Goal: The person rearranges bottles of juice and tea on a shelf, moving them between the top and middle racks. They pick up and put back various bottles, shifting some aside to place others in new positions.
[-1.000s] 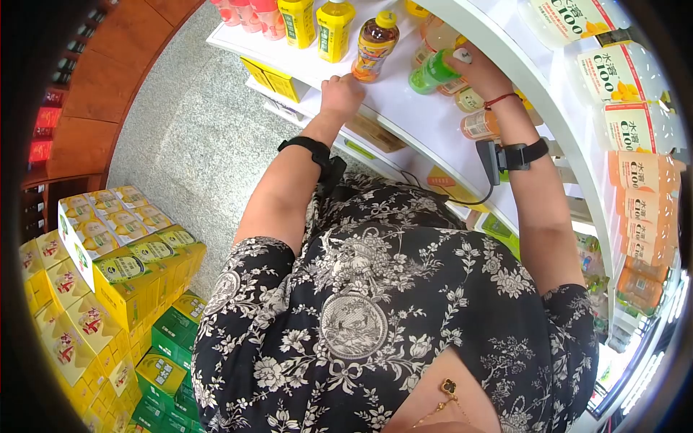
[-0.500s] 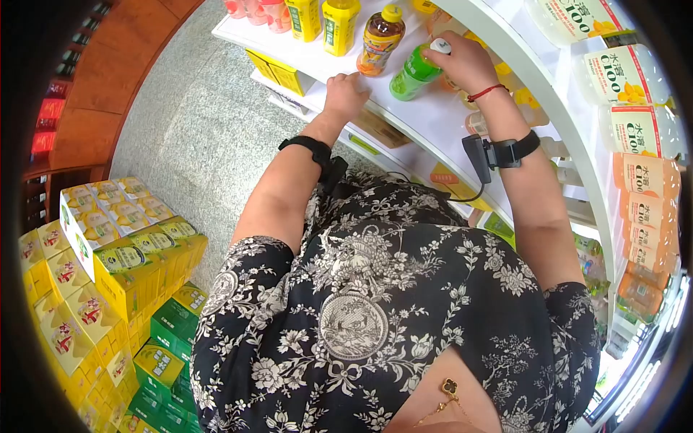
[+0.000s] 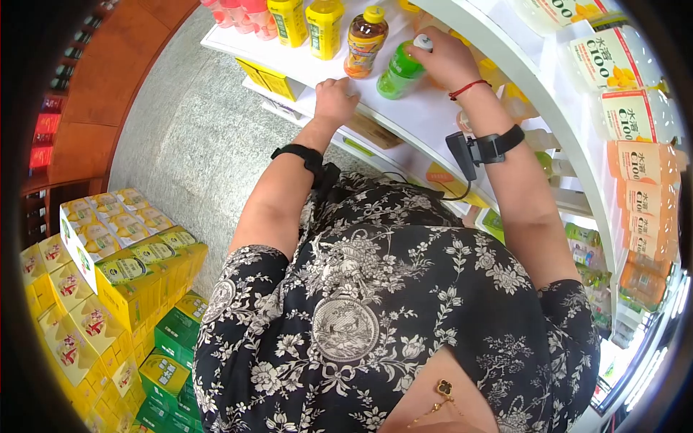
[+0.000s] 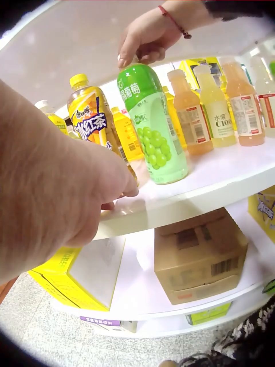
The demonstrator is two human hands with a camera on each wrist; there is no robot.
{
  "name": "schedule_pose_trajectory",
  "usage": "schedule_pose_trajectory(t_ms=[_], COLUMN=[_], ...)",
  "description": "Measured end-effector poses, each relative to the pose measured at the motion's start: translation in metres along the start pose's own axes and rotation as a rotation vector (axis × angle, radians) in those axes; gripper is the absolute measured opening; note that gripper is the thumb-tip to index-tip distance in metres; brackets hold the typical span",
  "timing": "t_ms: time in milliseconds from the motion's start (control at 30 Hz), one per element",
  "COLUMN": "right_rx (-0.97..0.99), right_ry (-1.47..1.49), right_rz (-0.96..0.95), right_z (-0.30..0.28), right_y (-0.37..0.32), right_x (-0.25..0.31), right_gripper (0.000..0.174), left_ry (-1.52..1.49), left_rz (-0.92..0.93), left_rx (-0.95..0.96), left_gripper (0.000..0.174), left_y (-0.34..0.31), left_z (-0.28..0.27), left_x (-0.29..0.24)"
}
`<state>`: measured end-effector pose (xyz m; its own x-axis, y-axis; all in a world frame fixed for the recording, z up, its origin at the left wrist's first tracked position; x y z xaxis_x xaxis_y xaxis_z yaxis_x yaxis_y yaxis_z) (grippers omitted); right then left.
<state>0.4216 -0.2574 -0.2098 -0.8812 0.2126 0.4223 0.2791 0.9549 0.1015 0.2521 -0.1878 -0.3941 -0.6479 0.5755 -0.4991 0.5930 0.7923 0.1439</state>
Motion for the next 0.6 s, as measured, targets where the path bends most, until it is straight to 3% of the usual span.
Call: schedule_pose_trajectory(t_ms=[400, 500, 600], right_rx=[-0.032, -0.042, -0.05], right_ry=[-0.171, -0.181, -0.164], right_rz=[-0.124, -0.125, -0.08], right_z=[0.017, 0.003, 0.005], right_y=[0.014, 0.006, 0.005], right_x=[0.011, 0.021, -0.002], right_gripper=[0.033, 0.039, 0.043], left_ry=[-0.054, -0.068, 0.007], left_rz=[0.035, 0.031, 0.131], left_rx=[0.044, 0.076, 0.02], left_gripper=[0.052, 0.051, 0.05], left_y=[0.005, 0.004, 0.009], left_z=[0.01, 0.011, 0.026], left_x=[0.007, 0.013, 0.005])
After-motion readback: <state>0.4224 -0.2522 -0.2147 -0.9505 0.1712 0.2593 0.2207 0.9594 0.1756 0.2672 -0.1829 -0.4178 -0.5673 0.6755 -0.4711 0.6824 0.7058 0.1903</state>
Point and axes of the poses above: each hand's wrist, its own y-axis towards the middle knuckle, its own z-axis out of the palm, x = y × z, the point moved 9 cm from there along y, towards the middle knuckle
